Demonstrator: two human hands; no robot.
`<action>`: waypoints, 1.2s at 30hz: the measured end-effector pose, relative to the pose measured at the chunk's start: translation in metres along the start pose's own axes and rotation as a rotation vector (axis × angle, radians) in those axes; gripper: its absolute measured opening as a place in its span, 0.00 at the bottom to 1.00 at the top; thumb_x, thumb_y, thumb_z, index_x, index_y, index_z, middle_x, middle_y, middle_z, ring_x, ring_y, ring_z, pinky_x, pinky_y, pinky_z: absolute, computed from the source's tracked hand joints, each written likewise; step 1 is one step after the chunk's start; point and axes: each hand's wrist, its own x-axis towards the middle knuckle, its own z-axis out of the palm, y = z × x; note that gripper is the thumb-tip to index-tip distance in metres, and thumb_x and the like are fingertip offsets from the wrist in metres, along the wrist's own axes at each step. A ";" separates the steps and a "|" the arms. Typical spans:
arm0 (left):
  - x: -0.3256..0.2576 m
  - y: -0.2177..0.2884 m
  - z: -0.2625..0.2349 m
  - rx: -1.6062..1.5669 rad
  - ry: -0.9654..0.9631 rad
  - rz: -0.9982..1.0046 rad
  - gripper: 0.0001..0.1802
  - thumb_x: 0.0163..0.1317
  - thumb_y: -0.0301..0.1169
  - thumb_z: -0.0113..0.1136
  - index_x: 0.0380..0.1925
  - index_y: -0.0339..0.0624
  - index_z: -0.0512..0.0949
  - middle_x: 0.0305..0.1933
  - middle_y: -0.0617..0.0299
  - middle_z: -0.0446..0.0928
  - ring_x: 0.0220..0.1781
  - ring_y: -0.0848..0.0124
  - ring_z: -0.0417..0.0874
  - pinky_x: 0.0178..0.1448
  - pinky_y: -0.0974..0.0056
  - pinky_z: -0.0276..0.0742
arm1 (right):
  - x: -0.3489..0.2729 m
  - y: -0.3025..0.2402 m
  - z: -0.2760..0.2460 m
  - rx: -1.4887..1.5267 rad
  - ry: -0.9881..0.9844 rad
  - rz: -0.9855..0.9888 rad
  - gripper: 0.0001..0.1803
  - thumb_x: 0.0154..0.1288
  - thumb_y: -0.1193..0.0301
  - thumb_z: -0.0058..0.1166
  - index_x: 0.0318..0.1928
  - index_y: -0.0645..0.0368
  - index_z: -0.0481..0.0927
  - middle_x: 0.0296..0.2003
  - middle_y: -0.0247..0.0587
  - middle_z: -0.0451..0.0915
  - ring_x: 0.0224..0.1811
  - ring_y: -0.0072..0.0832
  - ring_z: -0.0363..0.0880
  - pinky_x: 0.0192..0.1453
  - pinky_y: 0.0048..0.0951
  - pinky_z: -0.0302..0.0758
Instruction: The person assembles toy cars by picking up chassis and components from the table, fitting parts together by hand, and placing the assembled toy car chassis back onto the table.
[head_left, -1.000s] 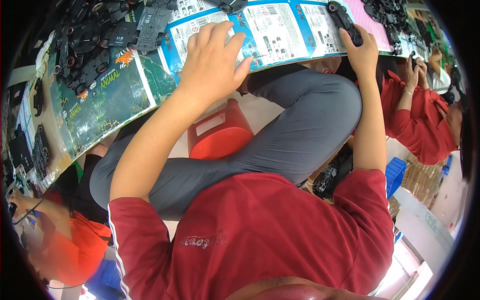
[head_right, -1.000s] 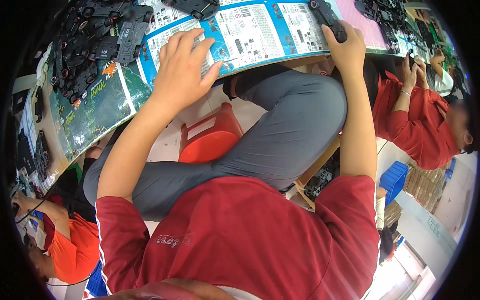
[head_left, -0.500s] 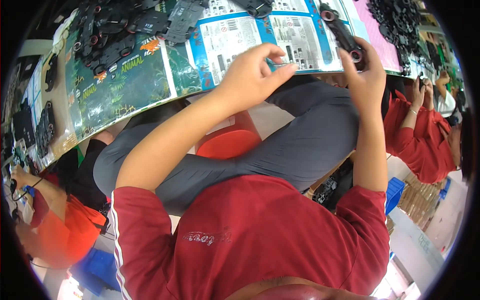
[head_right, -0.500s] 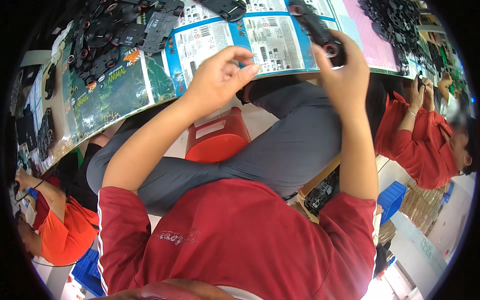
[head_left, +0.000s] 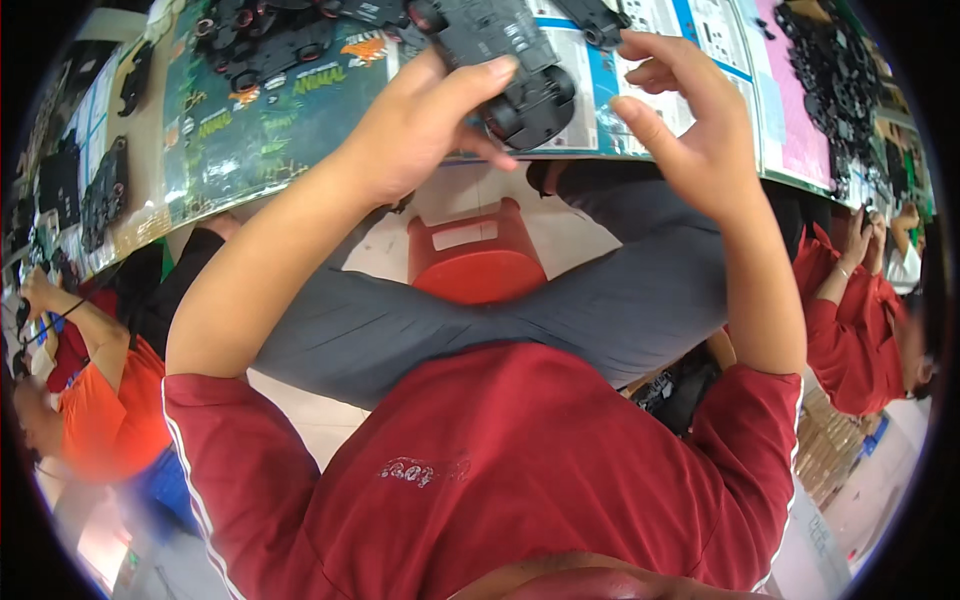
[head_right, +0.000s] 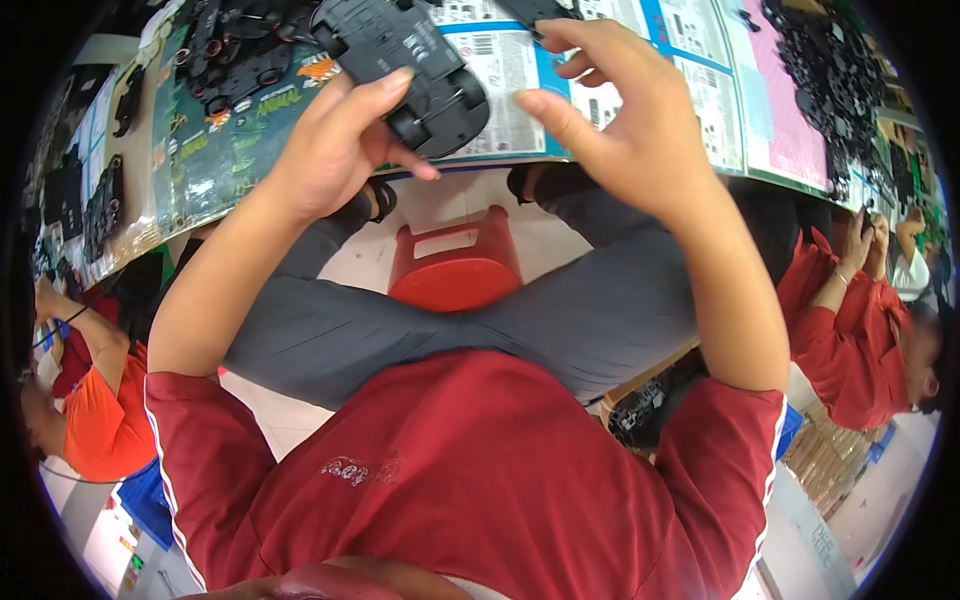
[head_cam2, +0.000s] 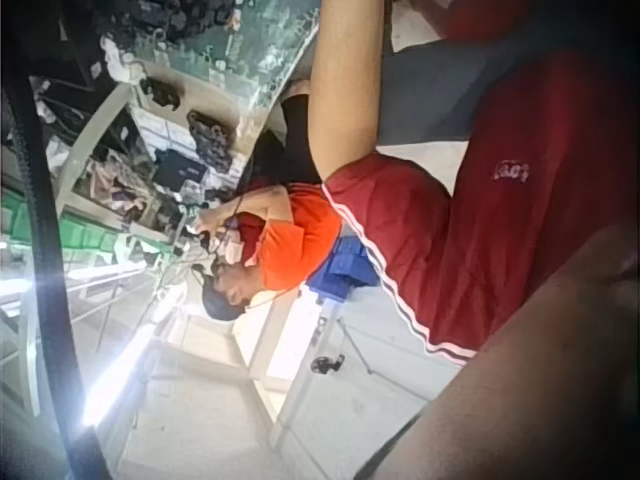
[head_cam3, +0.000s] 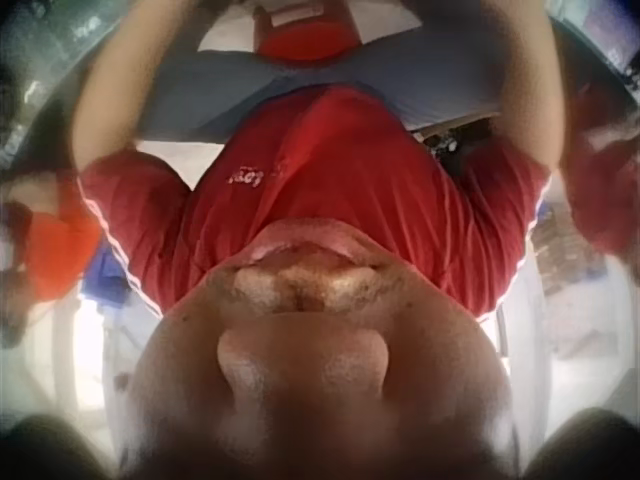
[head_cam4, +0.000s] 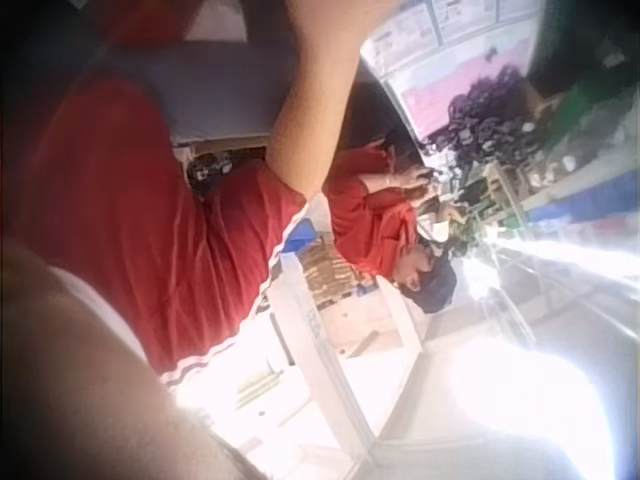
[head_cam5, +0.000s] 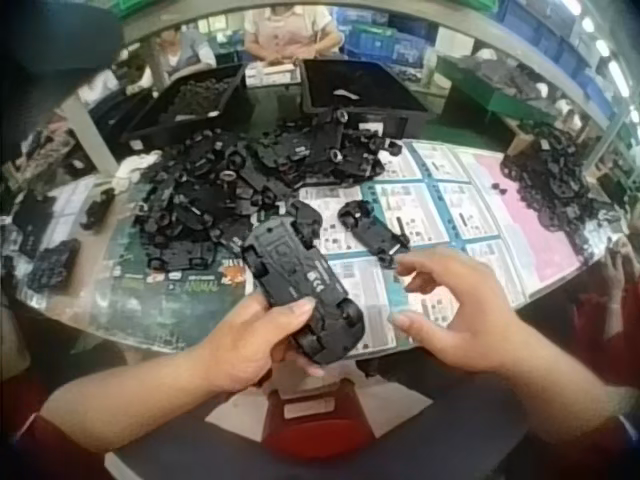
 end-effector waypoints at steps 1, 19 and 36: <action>-0.008 0.004 -0.009 0.002 0.028 -0.037 0.22 0.78 0.40 0.51 0.62 0.36 0.73 0.53 0.54 0.84 0.52 0.63 0.88 0.45 0.55 0.90 | 0.005 0.008 0.002 -0.010 -0.008 -0.018 0.25 0.64 0.63 0.71 0.56 0.63 0.82 0.45 0.44 0.85 0.43 0.34 0.85 0.48 0.31 0.80; -0.066 0.040 -0.110 0.114 0.392 0.175 0.18 0.78 0.36 0.53 0.61 0.41 0.73 0.52 0.59 0.84 0.48 0.68 0.86 0.39 0.60 0.80 | 0.022 0.083 0.066 -0.534 0.047 -0.059 0.24 0.70 0.61 0.62 0.61 0.61 0.81 0.61 0.54 0.77 0.62 0.52 0.76 0.67 0.46 0.73; -0.179 0.063 -0.326 0.294 1.192 -0.074 0.27 0.66 0.44 0.71 0.56 0.36 0.80 0.46 0.60 0.84 0.43 0.72 0.85 0.33 0.71 0.79 | 0.018 0.075 0.059 -0.539 -0.018 -0.014 0.23 0.70 0.66 0.61 0.63 0.60 0.79 0.63 0.51 0.76 0.64 0.51 0.75 0.68 0.45 0.72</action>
